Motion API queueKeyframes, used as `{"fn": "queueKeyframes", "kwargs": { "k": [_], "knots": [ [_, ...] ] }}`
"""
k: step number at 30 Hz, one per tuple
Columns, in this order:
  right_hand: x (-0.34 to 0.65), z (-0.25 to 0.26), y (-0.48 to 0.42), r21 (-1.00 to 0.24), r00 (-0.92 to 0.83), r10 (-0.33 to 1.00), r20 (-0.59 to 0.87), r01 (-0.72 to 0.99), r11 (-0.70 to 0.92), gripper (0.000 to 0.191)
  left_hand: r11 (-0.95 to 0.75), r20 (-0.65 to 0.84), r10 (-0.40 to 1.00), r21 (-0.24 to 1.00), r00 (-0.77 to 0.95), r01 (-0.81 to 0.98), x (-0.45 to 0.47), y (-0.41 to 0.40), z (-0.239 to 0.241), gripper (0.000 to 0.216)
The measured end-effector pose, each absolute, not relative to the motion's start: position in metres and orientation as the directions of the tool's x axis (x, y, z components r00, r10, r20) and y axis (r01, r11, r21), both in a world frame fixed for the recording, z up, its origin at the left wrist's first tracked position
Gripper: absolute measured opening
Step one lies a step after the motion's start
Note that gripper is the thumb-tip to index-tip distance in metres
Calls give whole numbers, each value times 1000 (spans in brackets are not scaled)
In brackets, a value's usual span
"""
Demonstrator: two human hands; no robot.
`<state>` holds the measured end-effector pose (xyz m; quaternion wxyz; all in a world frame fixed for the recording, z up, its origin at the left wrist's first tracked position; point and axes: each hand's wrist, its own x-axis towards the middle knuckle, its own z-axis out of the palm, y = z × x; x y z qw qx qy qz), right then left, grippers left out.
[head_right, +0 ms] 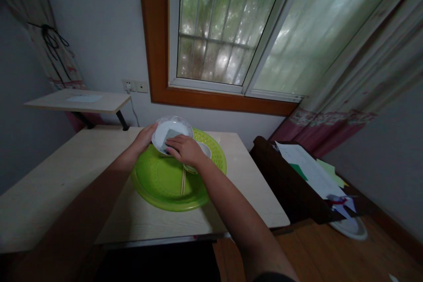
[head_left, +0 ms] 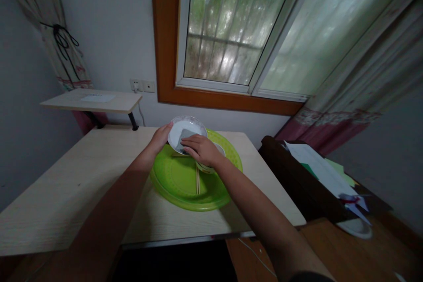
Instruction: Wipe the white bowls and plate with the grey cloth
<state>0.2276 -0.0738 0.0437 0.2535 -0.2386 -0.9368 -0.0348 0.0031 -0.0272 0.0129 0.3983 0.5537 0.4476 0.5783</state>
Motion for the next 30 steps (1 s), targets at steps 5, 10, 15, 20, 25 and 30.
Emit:
{"fn": "queueKeyframes", "kwargs": {
  "k": [5,10,15,20,25,30],
  "knots": [
    [220,39,-76,-9,-844,340,414,370,929,44,-307,309,951,950,-27,54,3,-26,13,70],
    [211,33,-75,64,-843,362,399,419,906,51,-287,286,958,950,29,119,4,-29,17,70],
    [210,33,-71,75,-731,509,454,601,796,55,-301,290,952,947,102,109,8,-33,20,68],
    [216,36,-68,50,-558,637,531,772,634,57,-275,269,961,957,69,97,8,-35,19,68],
    [220,43,-70,74,-452,701,552,864,498,59,-233,241,966,969,-92,86,3,-31,14,71],
    [222,54,-80,116,-506,711,488,845,522,60,-265,276,931,961,-241,78,-4,-26,9,73]
  ]
}}
